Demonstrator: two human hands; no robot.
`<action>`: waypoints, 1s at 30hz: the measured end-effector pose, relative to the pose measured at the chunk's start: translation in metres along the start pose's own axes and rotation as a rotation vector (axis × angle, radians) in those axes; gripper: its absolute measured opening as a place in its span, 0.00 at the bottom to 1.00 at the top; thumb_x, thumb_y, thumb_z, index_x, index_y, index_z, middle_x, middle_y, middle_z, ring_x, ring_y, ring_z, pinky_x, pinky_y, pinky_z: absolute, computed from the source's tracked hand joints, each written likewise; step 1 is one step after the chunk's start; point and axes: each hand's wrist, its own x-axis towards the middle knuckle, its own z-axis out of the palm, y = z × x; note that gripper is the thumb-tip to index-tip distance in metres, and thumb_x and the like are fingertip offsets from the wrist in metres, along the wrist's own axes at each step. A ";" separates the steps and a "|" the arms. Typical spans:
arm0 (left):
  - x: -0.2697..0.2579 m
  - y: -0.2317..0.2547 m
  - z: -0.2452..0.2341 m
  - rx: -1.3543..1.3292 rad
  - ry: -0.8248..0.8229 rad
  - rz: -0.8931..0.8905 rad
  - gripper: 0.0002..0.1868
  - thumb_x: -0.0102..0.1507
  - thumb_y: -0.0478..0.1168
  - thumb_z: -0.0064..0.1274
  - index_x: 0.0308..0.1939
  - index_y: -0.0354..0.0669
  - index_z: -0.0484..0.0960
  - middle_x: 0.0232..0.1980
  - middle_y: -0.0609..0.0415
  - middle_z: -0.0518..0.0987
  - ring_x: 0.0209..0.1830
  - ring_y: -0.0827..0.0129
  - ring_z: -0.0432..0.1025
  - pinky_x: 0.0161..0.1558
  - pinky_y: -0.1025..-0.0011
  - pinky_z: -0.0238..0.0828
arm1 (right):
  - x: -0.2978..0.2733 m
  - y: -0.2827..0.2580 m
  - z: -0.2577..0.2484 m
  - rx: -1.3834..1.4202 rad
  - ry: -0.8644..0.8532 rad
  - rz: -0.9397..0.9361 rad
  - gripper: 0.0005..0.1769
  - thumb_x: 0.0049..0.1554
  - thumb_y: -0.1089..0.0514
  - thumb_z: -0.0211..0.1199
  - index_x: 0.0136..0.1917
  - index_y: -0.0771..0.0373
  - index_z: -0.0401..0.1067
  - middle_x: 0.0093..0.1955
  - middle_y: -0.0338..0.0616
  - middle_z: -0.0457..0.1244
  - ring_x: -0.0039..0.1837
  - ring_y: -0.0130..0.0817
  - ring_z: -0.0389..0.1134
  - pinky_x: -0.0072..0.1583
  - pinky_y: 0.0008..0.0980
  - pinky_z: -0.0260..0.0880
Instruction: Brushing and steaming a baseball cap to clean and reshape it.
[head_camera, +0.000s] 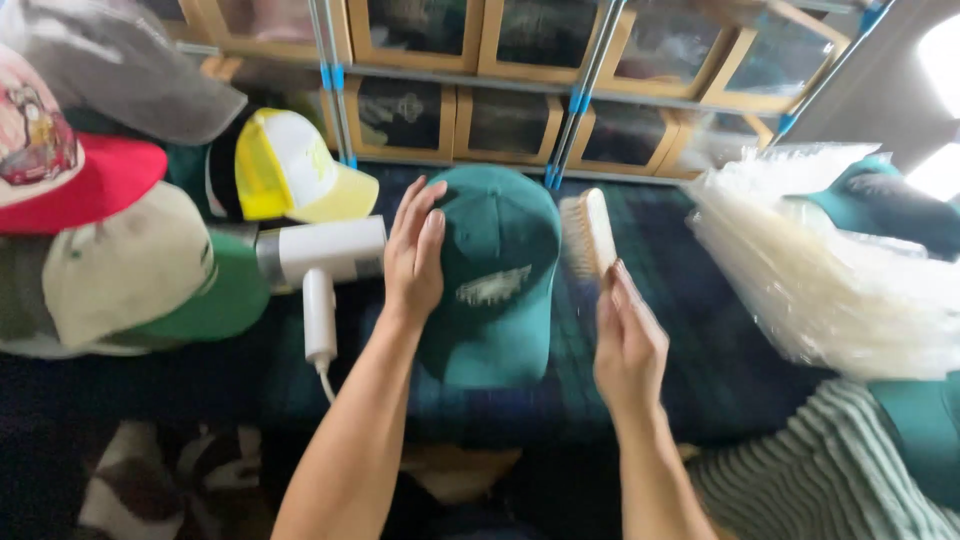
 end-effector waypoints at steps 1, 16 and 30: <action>0.008 -0.004 0.002 -0.009 0.004 0.019 0.21 0.74 0.55 0.38 0.66 0.56 0.77 0.70 0.47 0.73 0.74 0.49 0.64 0.72 0.49 0.59 | -0.002 -0.010 0.007 -0.003 0.015 -0.015 0.15 0.63 0.72 0.60 0.63 0.75 0.74 0.62 0.66 0.68 0.63 0.60 0.69 0.61 0.48 0.71; -0.006 -0.006 0.003 -0.013 -0.008 -0.059 0.20 0.73 0.52 0.40 0.65 0.55 0.78 0.69 0.46 0.74 0.75 0.50 0.63 0.73 0.51 0.57 | -0.032 -0.042 0.025 0.216 -0.048 0.356 0.24 0.64 0.68 0.54 0.73 0.68 0.67 0.69 0.62 0.64 0.73 0.55 0.63 0.70 0.53 0.63; -0.004 -0.004 0.002 -0.020 -0.026 -0.063 0.21 0.74 0.54 0.39 0.67 0.56 0.77 0.72 0.45 0.71 0.76 0.48 0.61 0.73 0.48 0.55 | 0.086 -0.006 0.036 0.160 -0.390 0.141 0.17 0.67 0.58 0.57 0.68 0.61 0.75 0.66 0.49 0.67 0.69 0.45 0.68 0.67 0.44 0.68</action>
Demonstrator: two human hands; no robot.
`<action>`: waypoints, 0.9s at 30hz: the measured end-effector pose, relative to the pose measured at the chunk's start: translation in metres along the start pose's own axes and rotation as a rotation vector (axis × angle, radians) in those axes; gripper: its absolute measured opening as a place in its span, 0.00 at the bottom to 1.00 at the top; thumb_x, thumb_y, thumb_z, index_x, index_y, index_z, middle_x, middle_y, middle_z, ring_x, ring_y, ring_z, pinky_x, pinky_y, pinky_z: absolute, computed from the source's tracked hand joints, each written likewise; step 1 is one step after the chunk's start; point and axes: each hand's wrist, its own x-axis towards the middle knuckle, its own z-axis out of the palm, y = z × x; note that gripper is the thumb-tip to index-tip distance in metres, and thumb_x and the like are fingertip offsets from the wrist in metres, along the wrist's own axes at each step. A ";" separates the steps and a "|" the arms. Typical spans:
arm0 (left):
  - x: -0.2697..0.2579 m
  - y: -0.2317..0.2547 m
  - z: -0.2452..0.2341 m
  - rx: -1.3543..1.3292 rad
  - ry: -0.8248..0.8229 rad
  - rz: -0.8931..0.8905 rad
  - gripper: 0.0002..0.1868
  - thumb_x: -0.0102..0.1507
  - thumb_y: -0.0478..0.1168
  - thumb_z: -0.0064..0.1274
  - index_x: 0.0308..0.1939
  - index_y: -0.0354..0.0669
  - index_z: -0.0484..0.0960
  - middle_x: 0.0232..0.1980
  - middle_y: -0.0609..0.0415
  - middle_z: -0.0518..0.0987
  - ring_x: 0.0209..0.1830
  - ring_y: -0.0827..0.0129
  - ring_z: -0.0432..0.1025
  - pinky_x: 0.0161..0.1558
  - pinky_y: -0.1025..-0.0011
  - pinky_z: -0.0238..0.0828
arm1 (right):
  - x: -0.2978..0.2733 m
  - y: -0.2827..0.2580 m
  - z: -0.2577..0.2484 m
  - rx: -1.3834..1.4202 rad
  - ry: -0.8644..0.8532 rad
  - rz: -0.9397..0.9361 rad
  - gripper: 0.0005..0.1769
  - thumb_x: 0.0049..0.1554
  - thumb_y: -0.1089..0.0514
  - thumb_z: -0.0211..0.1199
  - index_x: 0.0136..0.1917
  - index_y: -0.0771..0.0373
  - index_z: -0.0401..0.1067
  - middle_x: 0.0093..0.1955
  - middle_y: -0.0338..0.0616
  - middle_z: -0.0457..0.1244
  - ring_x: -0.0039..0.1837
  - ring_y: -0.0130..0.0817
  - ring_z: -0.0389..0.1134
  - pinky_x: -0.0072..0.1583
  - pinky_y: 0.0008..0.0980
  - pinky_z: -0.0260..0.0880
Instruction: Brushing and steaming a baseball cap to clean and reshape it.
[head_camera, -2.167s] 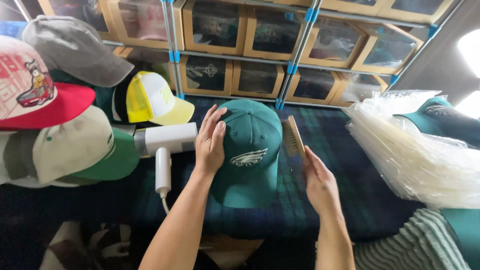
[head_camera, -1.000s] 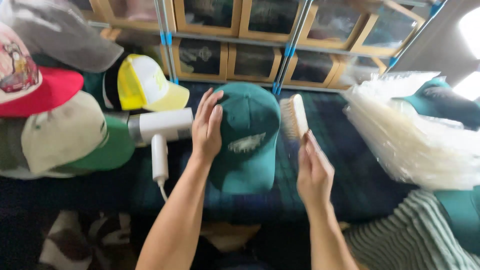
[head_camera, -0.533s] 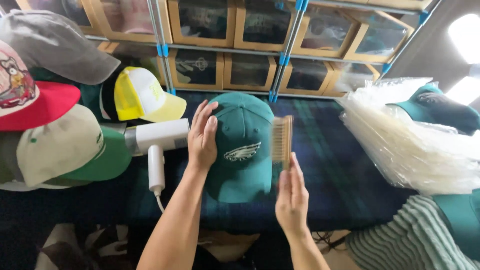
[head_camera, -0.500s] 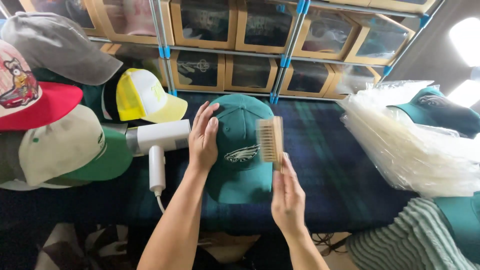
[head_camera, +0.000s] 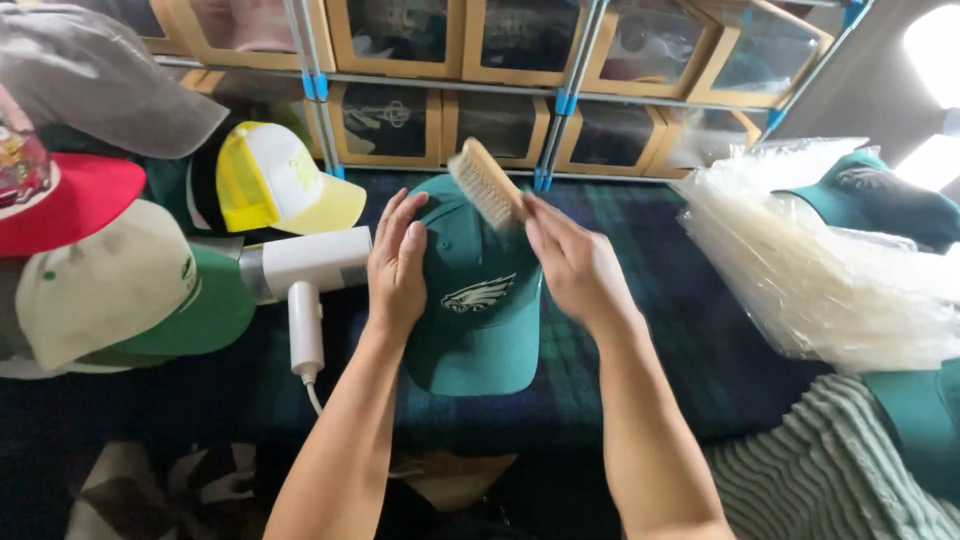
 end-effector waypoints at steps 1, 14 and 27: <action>-0.001 0.000 0.003 -0.005 -0.011 0.000 0.21 0.74 0.54 0.39 0.67 0.56 0.77 0.72 0.45 0.71 0.76 0.48 0.61 0.73 0.48 0.55 | 0.013 0.040 0.004 -0.006 0.007 0.008 0.17 0.67 0.58 0.57 0.68 0.61 0.75 0.66 0.49 0.67 0.69 0.45 0.68 0.67 0.44 0.68; -0.003 -0.003 -0.001 -0.012 0.002 0.012 0.21 0.74 0.54 0.39 0.66 0.56 0.77 0.71 0.46 0.72 0.75 0.50 0.62 0.73 0.50 0.57 | -0.067 0.045 0.002 0.145 0.199 0.233 0.17 0.67 0.59 0.54 0.63 0.72 0.73 0.69 0.63 0.64 0.71 0.59 0.63 0.70 0.53 0.61; 0.001 -0.017 -0.001 -0.039 -0.031 0.087 0.20 0.75 0.54 0.38 0.66 0.54 0.75 0.68 0.49 0.74 0.77 0.51 0.60 0.76 0.51 0.53 | -0.125 0.043 -0.042 -0.381 0.230 -0.167 0.06 0.63 0.67 0.67 0.43 0.68 0.74 0.45 0.53 0.69 0.51 0.58 0.73 0.52 0.43 0.74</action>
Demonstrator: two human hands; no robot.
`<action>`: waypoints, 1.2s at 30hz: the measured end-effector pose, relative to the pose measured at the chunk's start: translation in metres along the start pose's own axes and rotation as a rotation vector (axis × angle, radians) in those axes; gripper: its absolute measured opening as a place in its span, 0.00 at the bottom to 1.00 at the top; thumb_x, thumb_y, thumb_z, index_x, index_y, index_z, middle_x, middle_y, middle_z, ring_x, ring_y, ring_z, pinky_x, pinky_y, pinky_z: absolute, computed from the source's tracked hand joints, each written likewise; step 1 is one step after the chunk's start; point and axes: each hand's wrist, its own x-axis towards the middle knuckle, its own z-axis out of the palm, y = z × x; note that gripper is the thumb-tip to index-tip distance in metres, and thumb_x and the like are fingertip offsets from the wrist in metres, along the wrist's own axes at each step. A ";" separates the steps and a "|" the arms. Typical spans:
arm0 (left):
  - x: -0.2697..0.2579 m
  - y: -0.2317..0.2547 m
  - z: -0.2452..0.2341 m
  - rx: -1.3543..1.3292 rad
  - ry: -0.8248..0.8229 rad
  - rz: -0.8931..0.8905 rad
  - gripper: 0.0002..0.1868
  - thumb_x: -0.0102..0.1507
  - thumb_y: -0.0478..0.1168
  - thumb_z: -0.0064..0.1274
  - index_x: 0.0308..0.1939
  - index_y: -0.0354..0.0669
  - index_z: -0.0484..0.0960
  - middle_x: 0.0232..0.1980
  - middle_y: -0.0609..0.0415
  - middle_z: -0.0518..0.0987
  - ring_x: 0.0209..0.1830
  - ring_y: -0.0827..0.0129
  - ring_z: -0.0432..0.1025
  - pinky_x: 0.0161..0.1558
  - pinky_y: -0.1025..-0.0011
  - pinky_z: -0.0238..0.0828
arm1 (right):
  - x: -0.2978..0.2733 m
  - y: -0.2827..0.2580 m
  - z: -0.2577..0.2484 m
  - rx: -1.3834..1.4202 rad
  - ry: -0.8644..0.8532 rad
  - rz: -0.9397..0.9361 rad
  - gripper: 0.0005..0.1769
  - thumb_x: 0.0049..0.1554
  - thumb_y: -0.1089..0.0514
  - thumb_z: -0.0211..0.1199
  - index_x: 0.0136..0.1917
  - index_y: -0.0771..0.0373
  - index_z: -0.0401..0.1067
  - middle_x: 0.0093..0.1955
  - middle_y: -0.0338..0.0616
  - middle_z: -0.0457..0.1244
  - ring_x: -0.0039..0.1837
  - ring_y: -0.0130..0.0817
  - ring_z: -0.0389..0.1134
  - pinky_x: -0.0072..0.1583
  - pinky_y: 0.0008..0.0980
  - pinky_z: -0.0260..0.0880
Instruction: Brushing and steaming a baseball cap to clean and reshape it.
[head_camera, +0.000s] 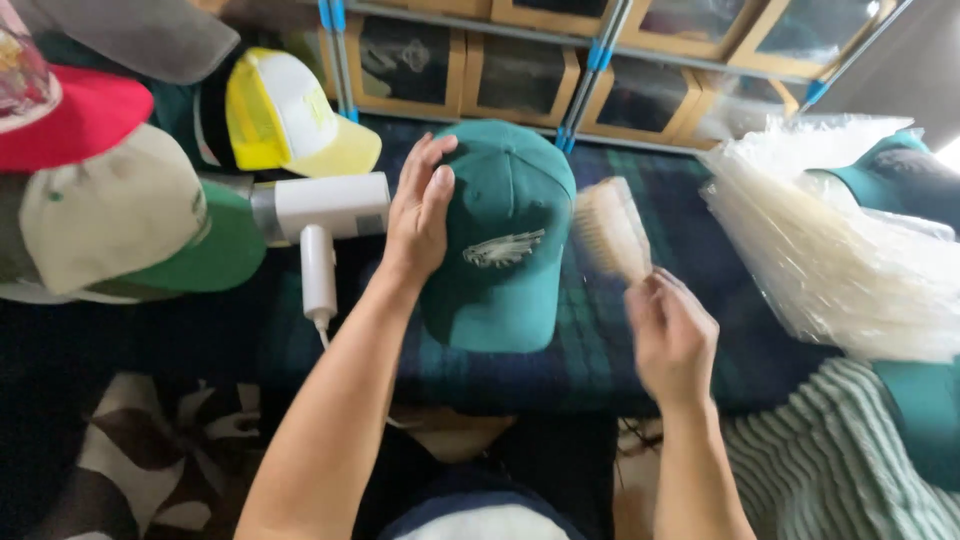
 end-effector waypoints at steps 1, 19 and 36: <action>0.007 -0.003 -0.001 0.011 0.003 0.001 0.20 0.75 0.54 0.38 0.66 0.54 0.75 0.68 0.49 0.74 0.77 0.51 0.60 0.76 0.51 0.53 | 0.009 -0.031 0.003 0.011 0.001 -0.001 0.06 0.63 0.67 0.67 0.43 0.68 0.74 0.45 0.53 0.69 0.51 0.58 0.73 0.52 0.43 0.74; -0.003 0.007 -0.003 -0.001 -0.058 -0.074 0.22 0.75 0.57 0.35 0.68 0.56 0.73 0.71 0.50 0.71 0.79 0.53 0.57 0.78 0.50 0.49 | -0.032 -0.031 -0.001 0.387 -0.401 0.192 0.12 0.52 0.57 0.74 0.51 0.55 0.82 0.35 0.40 0.69 0.37 0.39 0.72 0.42 0.31 0.73; 0.002 0.004 -0.003 -0.003 -0.056 -0.064 0.23 0.75 0.57 0.36 0.67 0.53 0.73 0.70 0.49 0.71 0.78 0.52 0.58 0.77 0.51 0.49 | 0.039 0.010 0.018 0.170 -0.260 -0.278 0.12 0.55 0.54 0.72 0.52 0.58 0.79 0.36 0.44 0.65 0.42 0.48 0.69 0.47 0.40 0.66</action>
